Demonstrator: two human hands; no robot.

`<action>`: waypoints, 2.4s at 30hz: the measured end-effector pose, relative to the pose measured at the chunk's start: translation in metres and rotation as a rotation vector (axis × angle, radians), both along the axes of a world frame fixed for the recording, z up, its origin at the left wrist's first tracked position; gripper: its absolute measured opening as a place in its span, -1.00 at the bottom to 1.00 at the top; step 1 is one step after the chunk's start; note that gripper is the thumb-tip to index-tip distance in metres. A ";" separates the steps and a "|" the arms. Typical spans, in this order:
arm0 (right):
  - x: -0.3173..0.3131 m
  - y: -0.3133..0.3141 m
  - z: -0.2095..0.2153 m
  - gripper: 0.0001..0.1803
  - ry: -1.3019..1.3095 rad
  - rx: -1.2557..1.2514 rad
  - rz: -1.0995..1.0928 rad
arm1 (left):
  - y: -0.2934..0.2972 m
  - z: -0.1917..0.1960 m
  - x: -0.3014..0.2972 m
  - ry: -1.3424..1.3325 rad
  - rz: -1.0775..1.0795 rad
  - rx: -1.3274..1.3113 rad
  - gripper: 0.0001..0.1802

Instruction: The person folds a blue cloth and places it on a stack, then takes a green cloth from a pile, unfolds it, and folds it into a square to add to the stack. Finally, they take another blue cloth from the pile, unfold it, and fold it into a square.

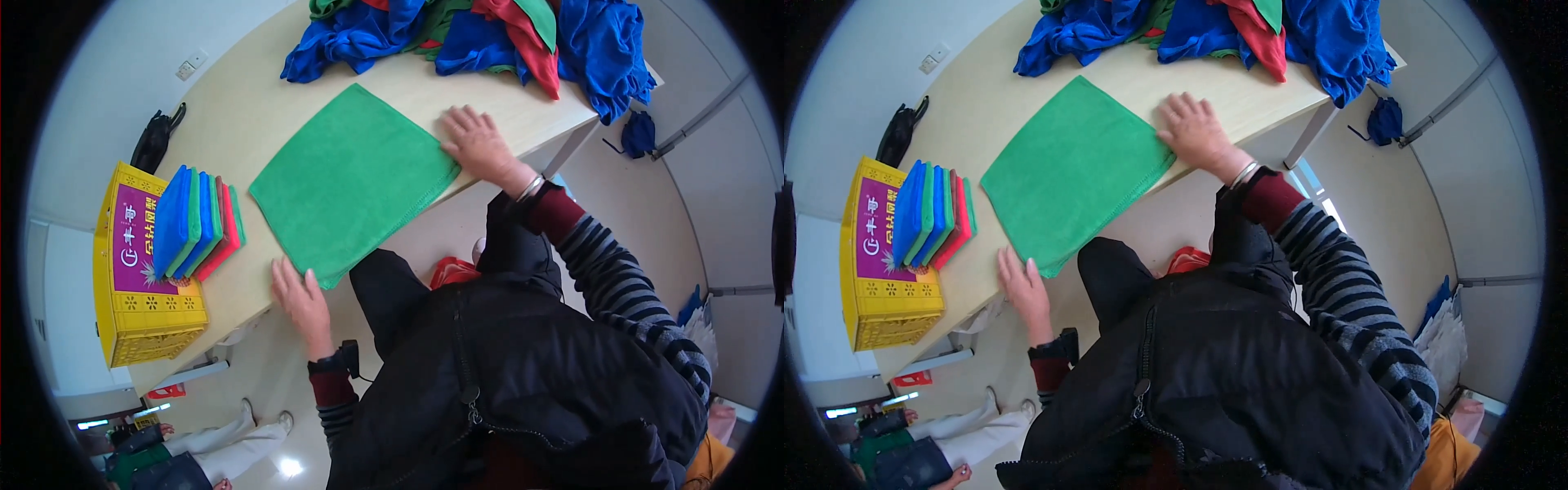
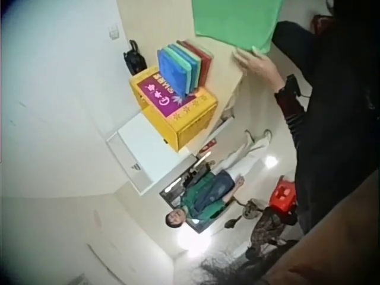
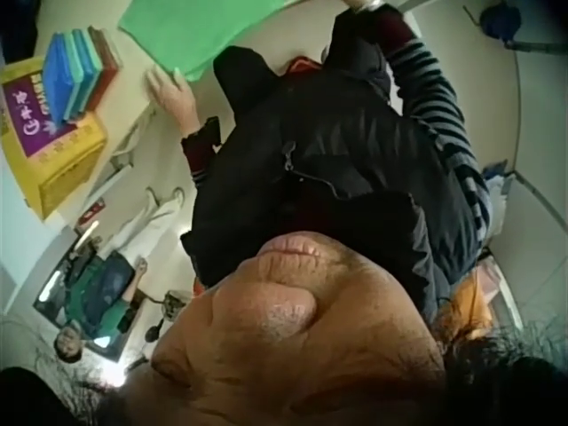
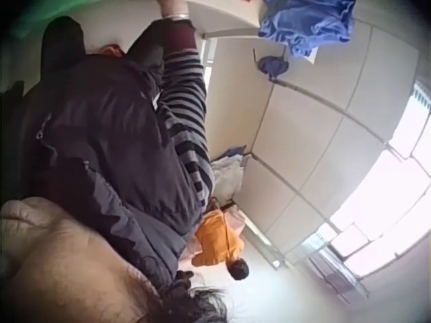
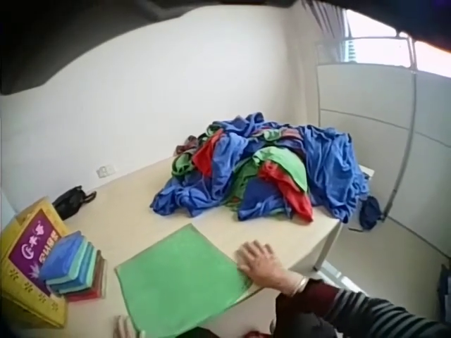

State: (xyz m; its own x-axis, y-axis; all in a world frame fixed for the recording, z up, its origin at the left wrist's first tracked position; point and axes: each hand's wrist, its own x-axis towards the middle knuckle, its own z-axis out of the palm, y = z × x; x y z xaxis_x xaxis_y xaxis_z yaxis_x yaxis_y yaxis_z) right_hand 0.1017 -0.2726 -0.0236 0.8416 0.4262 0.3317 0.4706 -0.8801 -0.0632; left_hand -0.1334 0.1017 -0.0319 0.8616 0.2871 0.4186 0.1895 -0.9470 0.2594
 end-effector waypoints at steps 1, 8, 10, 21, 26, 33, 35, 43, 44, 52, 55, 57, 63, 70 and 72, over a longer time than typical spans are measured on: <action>0.000 -0.012 0.001 -0.29 -0.022 -0.011 -0.093 | 0.000 -0.007 -0.004 -0.106 0.031 -0.064 -0.44; -0.061 0.025 0.024 -0.20 0.091 0.165 0.481 | -0.022 -0.047 -0.024 -0.280 0.044 -1.425 -0.66; -0.070 0.036 0.023 -0.18 0.107 0.140 0.577 | -0.028 -0.046 -0.017 -0.296 0.010 -1.543 -0.67; -0.072 0.053 0.020 -0.22 0.027 0.191 0.530 | -0.038 0.009 -0.022 -0.312 0.001 -1.653 -0.61; -0.062 0.044 0.020 -0.32 0.072 0.271 0.528 | -0.047 0.036 -0.022 -0.379 -0.092 -1.344 -0.55; -0.021 0.021 0.018 -0.51 -0.012 0.247 0.436 | -0.038 0.045 -0.024 -0.259 -0.271 -1.316 -0.55; -0.012 0.018 0.021 -0.54 0.009 0.290 0.457 | -0.038 0.032 -0.022 -0.309 -0.188 -1.151 -0.64; -0.021 -0.019 0.042 -0.68 0.189 0.522 0.577 | -0.035 0.068 -0.039 -0.297 -0.178 -0.173 -0.78; -0.028 -0.025 0.048 -0.73 0.264 0.583 0.580 | -0.034 0.073 -0.040 -0.335 -0.251 -0.026 -0.77; 0.017 0.000 0.093 -0.85 0.691 0.565 0.391 | 0.018 0.083 0.007 -0.101 -0.028 -0.906 -0.84; 0.057 0.055 0.078 -0.79 0.703 0.760 0.293 | 0.048 0.073 0.071 -0.331 -0.099 -1.043 -0.86; 0.083 0.077 0.060 -0.78 0.706 0.752 0.217 | 0.069 0.050 0.109 -0.376 -0.159 -1.114 -0.84; 0.114 0.097 0.019 -0.67 0.495 0.487 0.039 | 0.100 0.007 0.145 -0.192 -0.076 -1.117 -0.84; 0.100 0.102 0.024 -0.61 0.470 0.404 0.001 | 0.096 0.006 0.139 -0.106 -0.082 -1.153 -0.84; 0.096 0.101 0.028 -0.60 0.438 0.397 -0.006 | 0.094 0.008 0.137 -0.140 -0.075 -1.195 -0.86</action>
